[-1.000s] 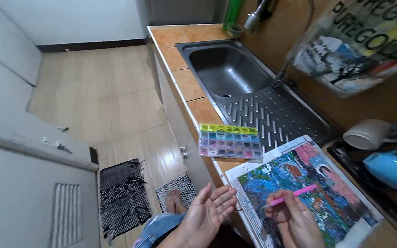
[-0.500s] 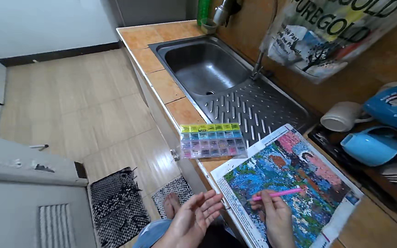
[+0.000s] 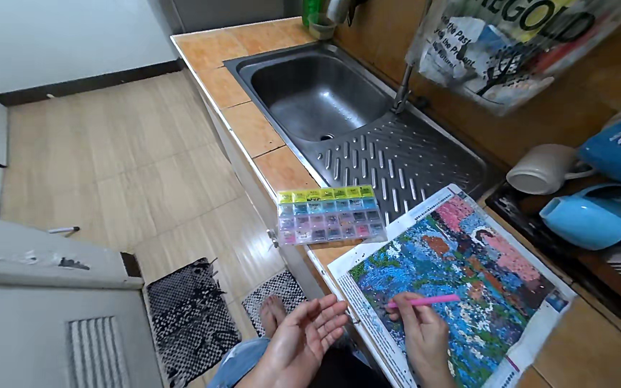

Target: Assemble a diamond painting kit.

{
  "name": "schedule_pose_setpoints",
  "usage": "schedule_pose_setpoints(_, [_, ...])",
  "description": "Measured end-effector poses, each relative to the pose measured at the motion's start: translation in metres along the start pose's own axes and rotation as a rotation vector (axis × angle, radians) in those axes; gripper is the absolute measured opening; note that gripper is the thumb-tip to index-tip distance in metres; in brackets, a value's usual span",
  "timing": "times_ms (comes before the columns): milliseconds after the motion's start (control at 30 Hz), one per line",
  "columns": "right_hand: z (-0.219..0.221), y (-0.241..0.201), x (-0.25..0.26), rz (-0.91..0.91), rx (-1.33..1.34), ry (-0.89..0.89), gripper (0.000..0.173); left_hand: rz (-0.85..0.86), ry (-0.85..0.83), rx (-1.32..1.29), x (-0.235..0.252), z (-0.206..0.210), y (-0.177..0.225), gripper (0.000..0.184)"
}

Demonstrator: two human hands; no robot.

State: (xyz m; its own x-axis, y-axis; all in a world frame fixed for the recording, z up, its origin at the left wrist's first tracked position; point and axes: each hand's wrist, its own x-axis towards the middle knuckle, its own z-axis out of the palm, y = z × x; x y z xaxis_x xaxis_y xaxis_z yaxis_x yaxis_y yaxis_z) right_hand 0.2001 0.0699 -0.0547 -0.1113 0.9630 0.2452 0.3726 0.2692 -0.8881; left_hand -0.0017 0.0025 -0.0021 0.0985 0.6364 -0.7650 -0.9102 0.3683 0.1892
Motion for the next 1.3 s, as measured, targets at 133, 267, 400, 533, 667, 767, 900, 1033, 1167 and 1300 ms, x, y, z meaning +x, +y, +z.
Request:
schedule_pose_setpoints(133, [0.001, 0.001, -0.001, -0.028, -0.028, -0.002, 0.021, -0.002, 0.001, -0.005, 0.000, 0.000, 0.000, 0.038])
schedule_pose_setpoints(267, [0.001, 0.004, -0.001, -0.077, -0.055, -0.013, 0.022, -0.001, 0.007, -0.001, -0.001, 0.000, 0.000, 0.038])
schedule_pose_setpoints(400, [0.002, 0.005, -0.001, -0.244, -0.182, -0.034, 0.027, 0.000, 0.015, -0.004, -0.001, 0.001, 0.000, 0.037])
schedule_pose_setpoints(533, [0.004, 0.004, 0.001, -0.422, -0.304, -0.037, 0.031, 0.000, 0.005, 0.004, -0.002, 0.003, 0.000, 0.036])
schedule_pose_setpoints(667, [-0.001, -0.003, 0.003, -0.152, -0.135, -0.055, 0.023, 0.016, -0.067, -0.035, -0.005, 0.001, 0.001, 0.042])
schedule_pose_setpoints(767, [-0.008, -0.029, 0.010, 0.246, 0.186, -0.001, 0.015, 0.031, -0.187, -0.097, -0.005, -0.004, 0.000, 0.053])
schedule_pose_setpoints(900, [-0.007, -0.066, 0.014, 0.347, 0.431, -0.042, 0.025, 0.054, -0.420, -0.145, -0.003, -0.010, -0.002, 0.067])
schedule_pose_setpoints(1033, [0.004, -0.090, 0.003, 0.174, 0.519, -0.275, 0.021, 0.037, -0.620, -0.155, -0.002, -0.014, -0.003, 0.080])
schedule_pose_setpoints(1167, [0.019, -0.096, -0.007, -0.065, 0.436, -0.409, 0.015, 0.041, -0.737, -0.139, -0.003, -0.018, -0.003, 0.082])
schedule_pose_setpoints(1300, [0.030, -0.094, -0.011, -0.140, 0.411, -0.450, 0.016, 0.042, -0.759, -0.163, -0.004, -0.021, -0.005, 0.081])
